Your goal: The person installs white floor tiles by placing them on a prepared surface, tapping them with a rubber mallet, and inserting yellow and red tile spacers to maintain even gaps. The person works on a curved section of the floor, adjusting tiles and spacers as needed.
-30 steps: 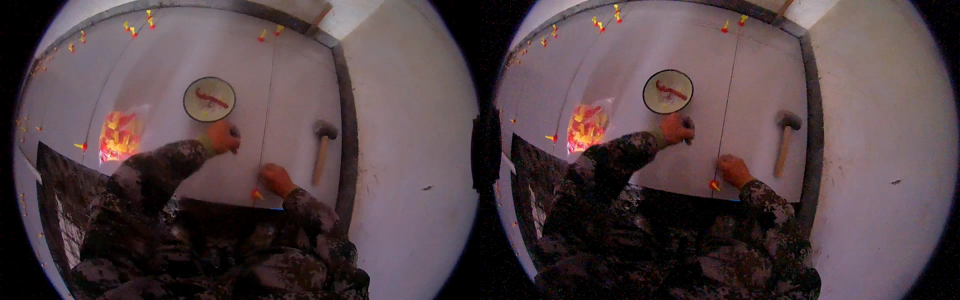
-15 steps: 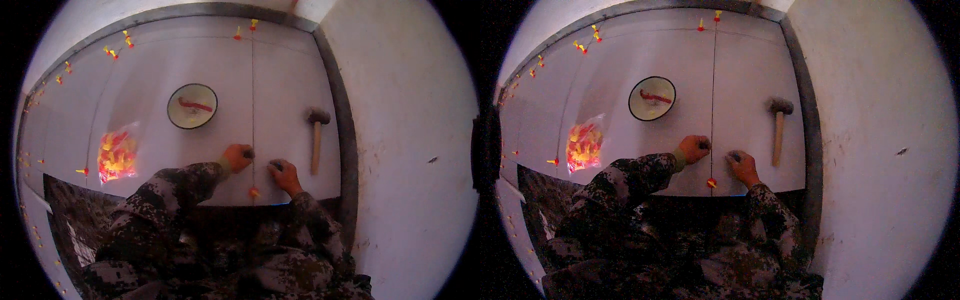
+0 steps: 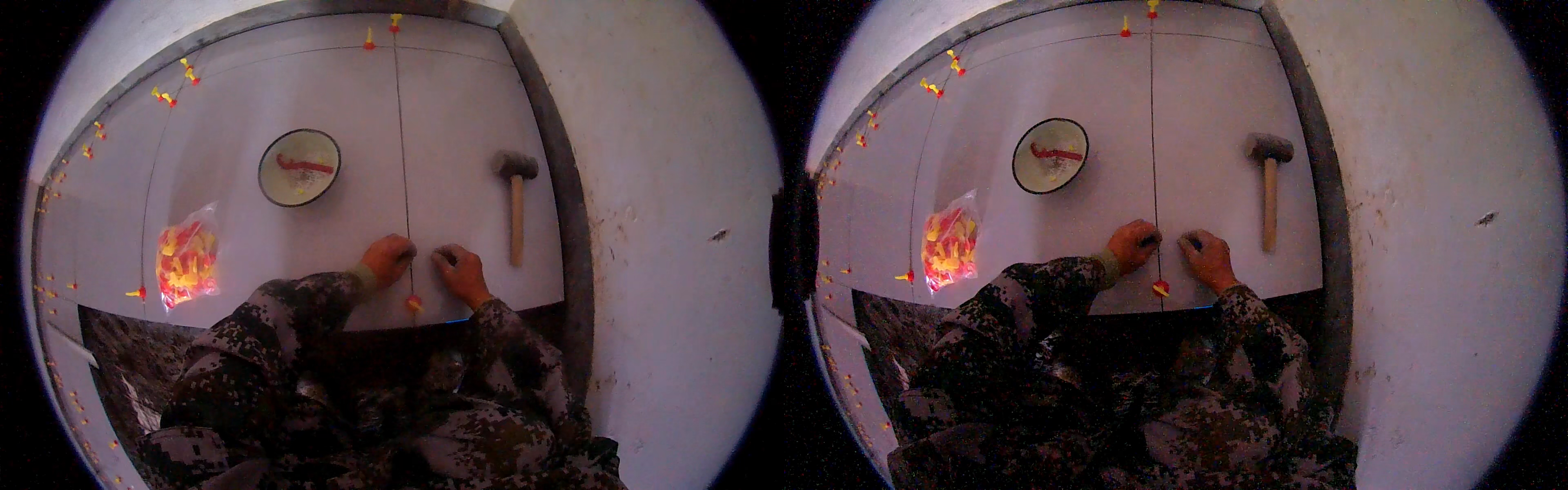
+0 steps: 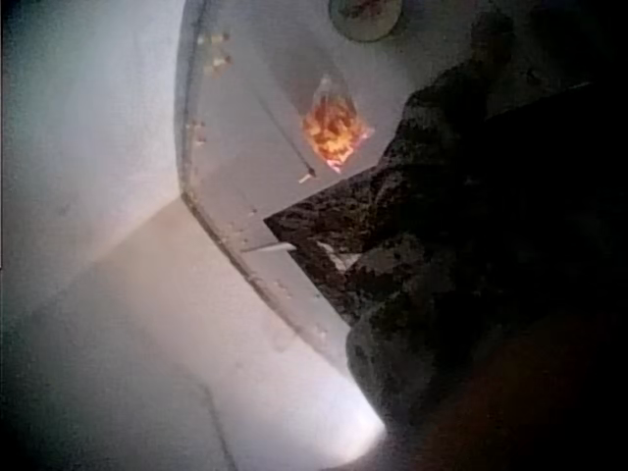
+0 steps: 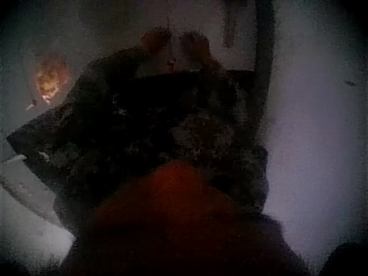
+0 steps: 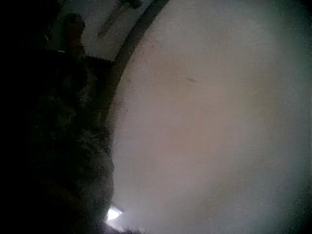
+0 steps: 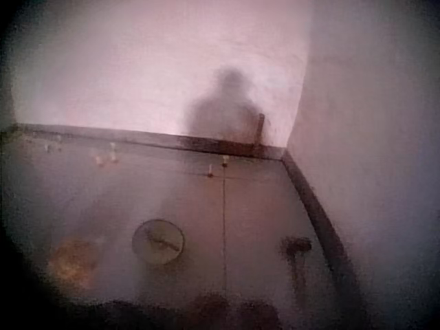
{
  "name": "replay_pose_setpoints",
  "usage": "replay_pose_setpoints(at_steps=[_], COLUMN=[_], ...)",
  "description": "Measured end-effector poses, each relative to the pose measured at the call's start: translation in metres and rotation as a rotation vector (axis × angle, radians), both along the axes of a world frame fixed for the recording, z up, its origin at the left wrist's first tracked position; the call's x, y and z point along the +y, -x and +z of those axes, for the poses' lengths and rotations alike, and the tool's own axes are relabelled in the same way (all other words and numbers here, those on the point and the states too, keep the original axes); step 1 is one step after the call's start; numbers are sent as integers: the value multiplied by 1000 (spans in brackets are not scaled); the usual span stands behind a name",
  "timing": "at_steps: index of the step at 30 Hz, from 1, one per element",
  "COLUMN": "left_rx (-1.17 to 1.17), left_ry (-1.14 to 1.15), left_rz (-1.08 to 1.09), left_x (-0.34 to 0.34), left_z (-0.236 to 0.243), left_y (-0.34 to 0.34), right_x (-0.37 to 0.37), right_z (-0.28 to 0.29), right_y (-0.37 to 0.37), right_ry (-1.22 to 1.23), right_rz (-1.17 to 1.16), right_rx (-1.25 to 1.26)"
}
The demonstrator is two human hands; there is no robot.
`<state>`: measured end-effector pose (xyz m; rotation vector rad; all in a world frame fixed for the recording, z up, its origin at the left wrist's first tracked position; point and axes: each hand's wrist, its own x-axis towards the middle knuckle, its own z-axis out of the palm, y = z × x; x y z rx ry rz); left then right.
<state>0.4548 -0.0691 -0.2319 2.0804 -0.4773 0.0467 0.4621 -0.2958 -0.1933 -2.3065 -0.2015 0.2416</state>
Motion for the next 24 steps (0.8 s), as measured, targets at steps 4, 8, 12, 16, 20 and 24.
replay_pose_setpoints(at_steps=[4,8,12,16,20,24], left_rx=[-32,-17,-65,-32,-101,-170], left_ry=[-41,-20,-19,-126,-250,-265], left_rz=[-46,-62,-92,-136,-238,-273], left_x=[1,4,5,2,3,-4], left_z=[-4,0,-3,6,-1,2], left_y=[1,4,4,0,-4,-4], right_x=[-1,-2,0,-1,1,0], right_z=[-3,-4,-7,-10,-12,-8], right_y=[-1,0,-1,-1,-1,0], right_ry=[-9,-1,53,-7,21,15], right_rz=[19,81,149,167,188,188], right_rx=[-23,-78,-92,-119,-118,-119])
